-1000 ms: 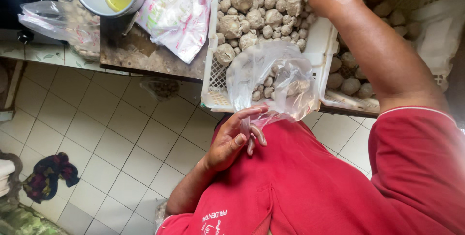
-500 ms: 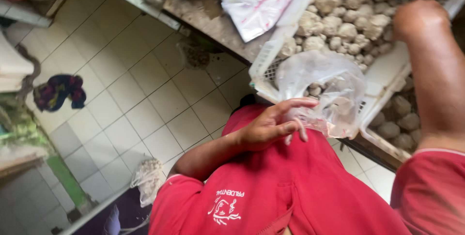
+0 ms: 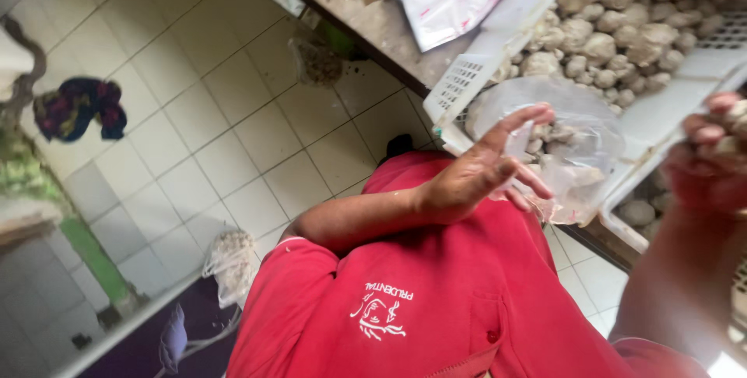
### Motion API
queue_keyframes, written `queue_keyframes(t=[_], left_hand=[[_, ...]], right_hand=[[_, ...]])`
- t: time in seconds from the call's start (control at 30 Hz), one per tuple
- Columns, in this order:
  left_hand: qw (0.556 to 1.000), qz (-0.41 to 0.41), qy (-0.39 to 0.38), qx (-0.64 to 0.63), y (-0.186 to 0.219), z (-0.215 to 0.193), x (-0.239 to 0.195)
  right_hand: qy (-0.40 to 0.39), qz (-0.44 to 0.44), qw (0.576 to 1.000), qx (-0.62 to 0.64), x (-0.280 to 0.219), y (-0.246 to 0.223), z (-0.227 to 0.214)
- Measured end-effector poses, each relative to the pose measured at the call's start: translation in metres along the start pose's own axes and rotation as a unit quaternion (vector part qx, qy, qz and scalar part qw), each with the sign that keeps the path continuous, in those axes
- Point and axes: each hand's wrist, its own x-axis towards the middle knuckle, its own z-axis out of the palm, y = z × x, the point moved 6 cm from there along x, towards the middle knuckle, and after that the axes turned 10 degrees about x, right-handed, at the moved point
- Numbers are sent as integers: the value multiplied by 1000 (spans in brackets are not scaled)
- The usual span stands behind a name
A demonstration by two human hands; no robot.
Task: The person repeatedly picks round meatballs from white plastic crates and places them into a clear plastic bag held open with the other hand. The person continues filling the bag until it is full, then sets it aside and begins filling a second bag.
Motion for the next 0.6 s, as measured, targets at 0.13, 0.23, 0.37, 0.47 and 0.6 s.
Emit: queue_keyframes(t=[0.13, 0.23, 0.37, 0.47, 0.6], left_hand=[[999, -14, -29, -22, 5, -9, 3], [997, -40, -52, -45, 5, -12, 4], [994, -62, -74, -44, 9, -20, 1], [989, -95, -104, -47, 10, -24, -3], [986, -107, -117, -50, 8, -25, -4]], right_hand=[[-113, 106, 913, 377, -116, 61, 84], [-142, 182, 839, 492, -140, 104, 131], [-125, 165, 877, 433, -127, 126, 153], [-93, 148, 892, 417, -129, 132, 152], [-52, 124, 924, 358, -122, 131, 145]])
